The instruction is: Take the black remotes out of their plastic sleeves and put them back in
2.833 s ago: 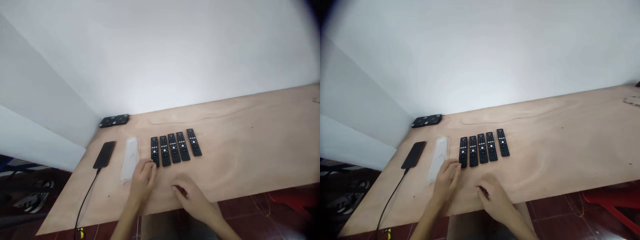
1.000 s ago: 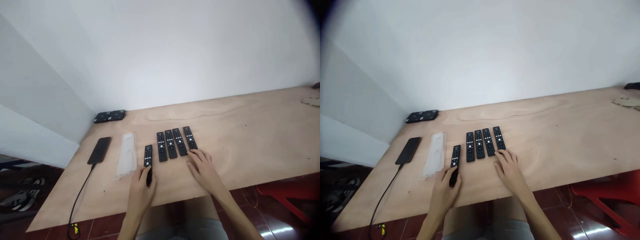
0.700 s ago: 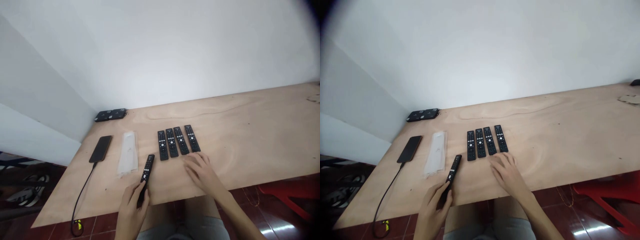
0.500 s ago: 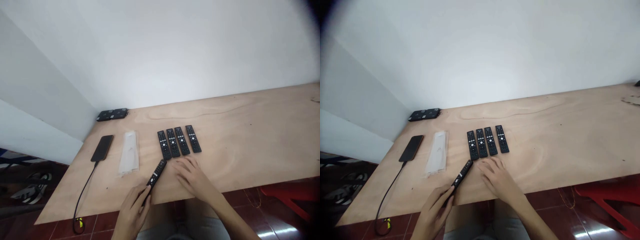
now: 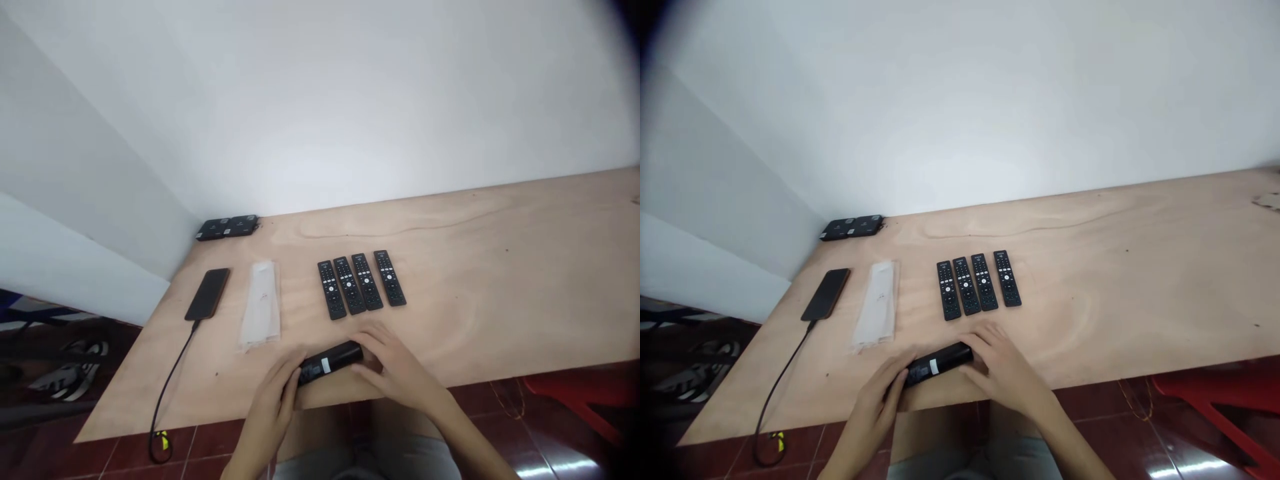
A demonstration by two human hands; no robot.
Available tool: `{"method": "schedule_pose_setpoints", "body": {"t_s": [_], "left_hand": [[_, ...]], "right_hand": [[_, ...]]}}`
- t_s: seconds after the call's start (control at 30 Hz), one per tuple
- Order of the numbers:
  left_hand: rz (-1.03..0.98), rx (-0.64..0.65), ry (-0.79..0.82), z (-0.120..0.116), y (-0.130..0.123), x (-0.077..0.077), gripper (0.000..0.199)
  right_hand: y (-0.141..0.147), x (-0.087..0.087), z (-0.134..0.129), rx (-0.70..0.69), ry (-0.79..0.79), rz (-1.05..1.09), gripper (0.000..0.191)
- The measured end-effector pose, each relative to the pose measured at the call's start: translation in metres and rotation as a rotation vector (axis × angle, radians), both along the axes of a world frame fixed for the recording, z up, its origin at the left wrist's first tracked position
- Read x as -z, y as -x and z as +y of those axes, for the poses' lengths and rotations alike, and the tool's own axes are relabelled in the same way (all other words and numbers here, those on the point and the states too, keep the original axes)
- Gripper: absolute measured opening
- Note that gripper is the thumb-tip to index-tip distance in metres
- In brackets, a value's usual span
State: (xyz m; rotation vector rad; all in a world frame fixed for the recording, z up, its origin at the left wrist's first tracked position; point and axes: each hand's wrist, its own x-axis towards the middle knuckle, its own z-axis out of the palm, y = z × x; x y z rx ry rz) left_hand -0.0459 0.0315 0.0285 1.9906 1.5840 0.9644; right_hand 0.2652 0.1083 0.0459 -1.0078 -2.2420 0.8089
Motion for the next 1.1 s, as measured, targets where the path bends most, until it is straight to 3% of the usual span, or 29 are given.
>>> {"method": "schedule_pose_setpoints", "body": {"t_s": [0.07,0.23,0.3,0.5,0.67,0.83,1.1], "left_hand": [[-0.017,0.017,0.023,0.01,-0.008,-0.001,0.038],[0.084,0.145,0.043,0.036,-0.032,-0.012,0.041],[0.141,0.202,0.007,0.045,-0.041,-0.015,0.05],[0.257,0.264,-0.131,0.064,-0.06,-0.014,0.046],[0.327,0.313,-0.187,0.07,-0.065,-0.016,0.05],[0.337,0.273,-0.224,0.07,-0.064,-0.012,0.048],[0.296,0.244,-0.279,0.07,-0.067,-0.007,0.045]], "right_hand": [[-0.004,0.001,0.0,-0.008,0.017,-0.008,0.052],[-0.016,0.009,0.006,0.014,0.085,0.017,0.044],[-0.023,0.01,0.008,0.042,0.109,0.027,0.043],[-0.021,0.0,0.011,0.031,0.099,-0.004,0.041],[-0.01,-0.006,0.018,-0.018,0.101,-0.002,0.047],[-0.013,-0.009,0.033,-0.075,0.161,0.106,0.045],[-0.003,-0.007,0.034,-0.033,0.118,0.037,0.037]]}}
